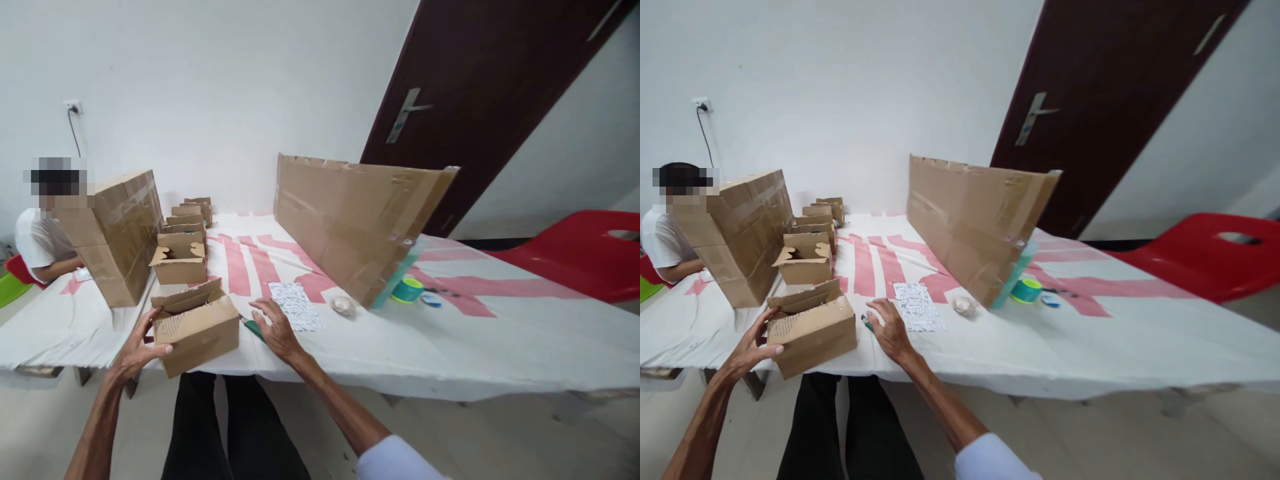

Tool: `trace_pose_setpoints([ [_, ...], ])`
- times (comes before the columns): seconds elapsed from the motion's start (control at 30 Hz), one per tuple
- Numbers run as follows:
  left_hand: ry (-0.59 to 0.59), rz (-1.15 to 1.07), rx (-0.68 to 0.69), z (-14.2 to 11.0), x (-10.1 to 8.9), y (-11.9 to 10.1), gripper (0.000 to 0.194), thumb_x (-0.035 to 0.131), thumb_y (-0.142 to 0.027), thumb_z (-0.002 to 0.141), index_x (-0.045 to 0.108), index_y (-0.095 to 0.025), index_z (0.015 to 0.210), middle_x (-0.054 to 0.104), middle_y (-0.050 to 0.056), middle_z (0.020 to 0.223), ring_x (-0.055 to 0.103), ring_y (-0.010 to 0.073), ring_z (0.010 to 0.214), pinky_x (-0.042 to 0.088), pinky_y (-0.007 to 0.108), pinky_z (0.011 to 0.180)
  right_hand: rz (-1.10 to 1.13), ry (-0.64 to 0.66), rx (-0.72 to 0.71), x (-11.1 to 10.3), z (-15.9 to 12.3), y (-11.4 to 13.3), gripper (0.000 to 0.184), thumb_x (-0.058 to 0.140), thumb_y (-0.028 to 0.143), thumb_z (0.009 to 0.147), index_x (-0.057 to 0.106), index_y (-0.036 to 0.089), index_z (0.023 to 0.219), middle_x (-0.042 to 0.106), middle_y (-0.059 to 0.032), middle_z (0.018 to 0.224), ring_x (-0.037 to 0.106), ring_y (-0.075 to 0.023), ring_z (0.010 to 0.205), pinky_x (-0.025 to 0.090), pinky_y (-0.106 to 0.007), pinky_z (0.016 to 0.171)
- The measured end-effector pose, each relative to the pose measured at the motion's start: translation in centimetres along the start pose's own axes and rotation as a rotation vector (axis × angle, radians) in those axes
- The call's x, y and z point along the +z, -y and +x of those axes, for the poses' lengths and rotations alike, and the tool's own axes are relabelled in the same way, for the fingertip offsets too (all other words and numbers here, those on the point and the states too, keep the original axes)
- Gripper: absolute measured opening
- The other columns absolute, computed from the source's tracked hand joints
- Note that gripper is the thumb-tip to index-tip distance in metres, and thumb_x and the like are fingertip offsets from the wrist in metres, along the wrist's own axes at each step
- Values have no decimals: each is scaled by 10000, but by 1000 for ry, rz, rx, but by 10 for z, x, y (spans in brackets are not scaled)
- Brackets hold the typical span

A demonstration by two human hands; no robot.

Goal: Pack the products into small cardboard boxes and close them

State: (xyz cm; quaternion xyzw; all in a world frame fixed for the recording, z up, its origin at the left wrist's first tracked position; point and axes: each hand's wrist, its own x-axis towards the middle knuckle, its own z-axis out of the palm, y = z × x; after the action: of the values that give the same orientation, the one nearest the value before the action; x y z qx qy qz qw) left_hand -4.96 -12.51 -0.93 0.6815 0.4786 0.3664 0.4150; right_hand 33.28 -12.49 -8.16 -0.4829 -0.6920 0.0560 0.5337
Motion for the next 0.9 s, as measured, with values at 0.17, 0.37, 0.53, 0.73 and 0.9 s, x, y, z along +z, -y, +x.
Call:
trace_pose_setpoints([
  [0.17,10,2,-2,-2,-1,2,1101,910,-513,674,387,-230,1600,388,201,1677,473,426,1480,491,518,1133,28,147,-165,9,45,44,344,574,328,1034,696,233,1342,695,-126,1335,618,-286,1276,501,-518,1131],
  [0.37,24,26,28,-6,2,-2,1160,920,-508,651,350,-224,1621,359,201,1681,428,432,1504,478,514,1147,-59,346,-242,18,55,59,469,803,308,892,680,197,1331,718,-127,1251,635,-306,1201,533,-535,1068],
  [0.53,34,39,50,-9,6,-4,1179,919,-501,645,330,-233,1631,365,193,1669,415,420,1511,479,511,1148,-69,178,-350,7,37,67,346,756,193,909,666,207,1242,702,-113,1150,652,-287,1107,582,-466,953],
  [0.73,18,97,105,-12,10,-2,1134,912,-427,662,342,-256,1627,348,177,1661,458,402,1481,523,499,1110,-85,77,-489,-6,9,78,170,592,81,980,655,223,1050,704,-75,975,655,-236,935,578,-388,830],
  [0.9,-15,131,143,-13,13,4,1053,856,-364,721,350,-272,1639,339,176,1676,451,403,1494,548,489,1086,-24,90,-505,-6,-3,79,243,583,19,937,648,230,1037,699,-76,1011,639,-231,957,584,-374,825],
])
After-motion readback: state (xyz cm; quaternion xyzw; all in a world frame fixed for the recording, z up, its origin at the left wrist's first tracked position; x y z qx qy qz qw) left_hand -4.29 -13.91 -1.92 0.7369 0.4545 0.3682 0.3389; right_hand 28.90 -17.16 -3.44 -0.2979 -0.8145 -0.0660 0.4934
